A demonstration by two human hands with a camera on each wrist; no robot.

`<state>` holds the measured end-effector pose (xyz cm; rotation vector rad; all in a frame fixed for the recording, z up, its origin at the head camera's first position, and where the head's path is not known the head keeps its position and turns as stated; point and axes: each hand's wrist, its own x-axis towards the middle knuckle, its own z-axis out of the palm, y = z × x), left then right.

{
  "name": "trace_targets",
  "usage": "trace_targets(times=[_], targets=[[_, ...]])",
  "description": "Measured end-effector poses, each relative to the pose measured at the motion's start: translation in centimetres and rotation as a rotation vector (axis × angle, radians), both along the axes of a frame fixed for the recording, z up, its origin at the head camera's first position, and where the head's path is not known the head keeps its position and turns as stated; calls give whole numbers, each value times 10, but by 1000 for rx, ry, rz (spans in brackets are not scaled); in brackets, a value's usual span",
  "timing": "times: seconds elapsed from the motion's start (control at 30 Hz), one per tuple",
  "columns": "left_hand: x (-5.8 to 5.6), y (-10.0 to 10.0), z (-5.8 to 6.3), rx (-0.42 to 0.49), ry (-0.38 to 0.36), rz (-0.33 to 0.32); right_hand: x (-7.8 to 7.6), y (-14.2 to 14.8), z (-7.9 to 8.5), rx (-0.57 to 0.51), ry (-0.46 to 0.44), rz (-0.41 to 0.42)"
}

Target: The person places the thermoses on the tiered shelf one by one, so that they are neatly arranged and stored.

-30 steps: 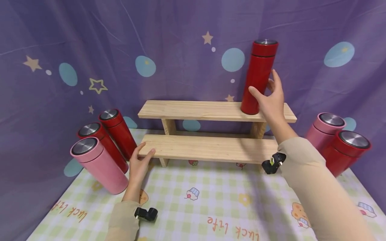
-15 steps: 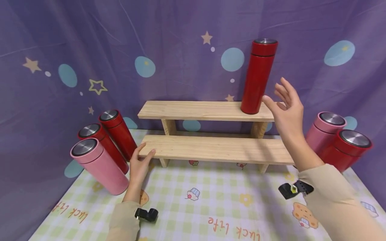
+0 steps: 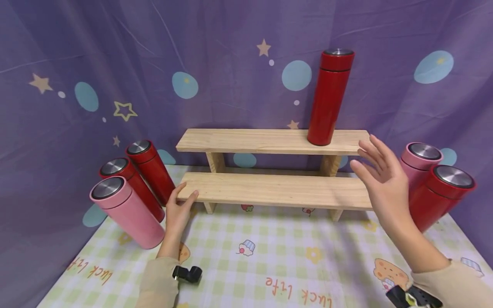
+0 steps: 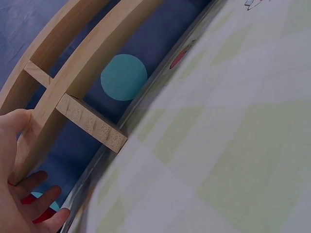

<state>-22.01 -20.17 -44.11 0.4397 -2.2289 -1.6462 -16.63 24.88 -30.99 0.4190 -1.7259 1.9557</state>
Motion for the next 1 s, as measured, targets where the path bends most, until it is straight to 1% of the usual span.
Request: trace_targets(times=[0.07, 0.17, 0.33, 0.43, 0.53, 0.6, 0.63, 0.73, 0.77, 0.87, 0.97, 1.0], targets=[[0, 0, -1, -1, -5, 0, 8, 4, -8, 16, -5, -1], [0, 1, -2, -3, -5, -1, 20, 9, -19, 68, -10, -37], [0, 2, -2, 9, 1, -8, 37, 16, -34, 177, -30, -134], [0, 3, -1, 15, -1, -11, 46, 20, -41, 273, -43, -207], [0, 3, -1, 14, -10, -12, 53, 25, -47, 317, -62, -265], [0, 3, -1, 12, -13, -10, 58, 29, -52, 378, -71, -318], [0, 3, -1, 12, -14, -11, 60, 31, -54, 391, -78, -339], [0, 3, -1, 14, -5, -15, 65, 38, -60, 419, -93, -378], [0, 2, 0, 16, 0, -16, 67, 40, -63, 451, -95, -402], [0, 1, 0, 16, 6, -18, 69, 50, -70, 444, -130, -445], [0, 1, 1, 12, 2, -19, 71, 60, -78, 454, -190, -527], [0, 1, 0, 10, 1, -19, 72, 63, -80, 442, -207, -544]])
